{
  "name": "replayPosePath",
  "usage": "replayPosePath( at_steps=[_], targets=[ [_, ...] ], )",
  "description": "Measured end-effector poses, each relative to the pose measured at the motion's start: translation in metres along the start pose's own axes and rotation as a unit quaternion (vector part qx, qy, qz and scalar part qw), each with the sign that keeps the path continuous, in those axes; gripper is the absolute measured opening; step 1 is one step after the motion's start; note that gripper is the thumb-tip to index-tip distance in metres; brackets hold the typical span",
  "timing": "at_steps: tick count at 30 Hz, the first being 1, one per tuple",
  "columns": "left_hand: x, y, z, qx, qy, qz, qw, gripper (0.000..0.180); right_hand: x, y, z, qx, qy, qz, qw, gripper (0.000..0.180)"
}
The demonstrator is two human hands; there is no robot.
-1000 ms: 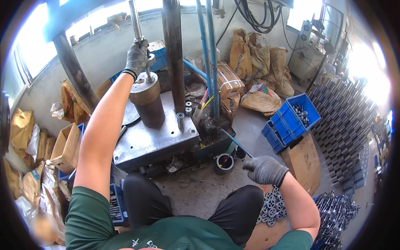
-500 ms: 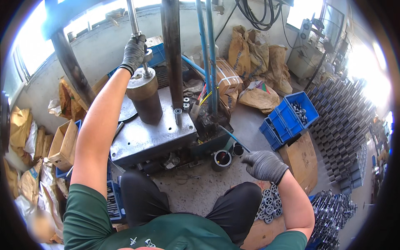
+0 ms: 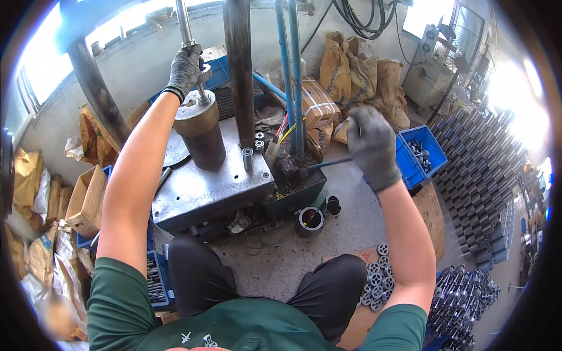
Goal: Operating a hydraulic press machine to assemble metal axles and gear components in a manufacturing setting.
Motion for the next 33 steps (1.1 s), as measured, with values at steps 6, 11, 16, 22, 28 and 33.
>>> replayPosePath(
  at_steps=[6, 11, 16, 22, 28, 33],
  targets=[
    [0.000, 0.001, 0.001, -0.030, 0.007, 0.010, 0.999, 0.033, -0.018, -0.024, 0.013, -0.082, 0.003, -0.032, 0.996, 0.016],
    [-0.003, 0.004, 0.002, -0.032, 0.004, 0.010, 0.999, 0.034, 0.007, 0.018, -0.003, -0.075, -0.017, -0.083, 0.994, 0.021],
    [0.004, -0.012, -0.011, -0.045, -0.095, 0.023, 0.994, 0.041, 0.028, 0.097, -0.006, -0.048, -0.095, -0.433, 0.895, 0.034],
    [-0.009, -0.013, -0.010, -0.033, -0.127, 0.030, 0.991, 0.044, 0.028, 0.079, -0.023, -0.095, -0.072, -0.429, 0.895, 0.032],
    [-0.003, -0.011, -0.010, -0.020, -0.101, 0.040, 0.994, 0.043, 0.026, 0.086, -0.027, -0.073, -0.096, -0.413, 0.903, 0.030],
    [-0.001, -0.015, -0.014, -0.037, -0.134, 0.041, 0.989, 0.038, 0.030, 0.097, -0.026, -0.098, -0.123, -0.422, 0.893, 0.031]
  ],
)
Point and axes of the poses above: each hand's wrist, its own y-axis away from the middle knuckle, its own x-axis out of the back of the hand, z = x × y, the point moved 3 cm from there along -y, towards the middle knuckle, and after that the axes turned 1 degree about -x, right-handed, at the moved point
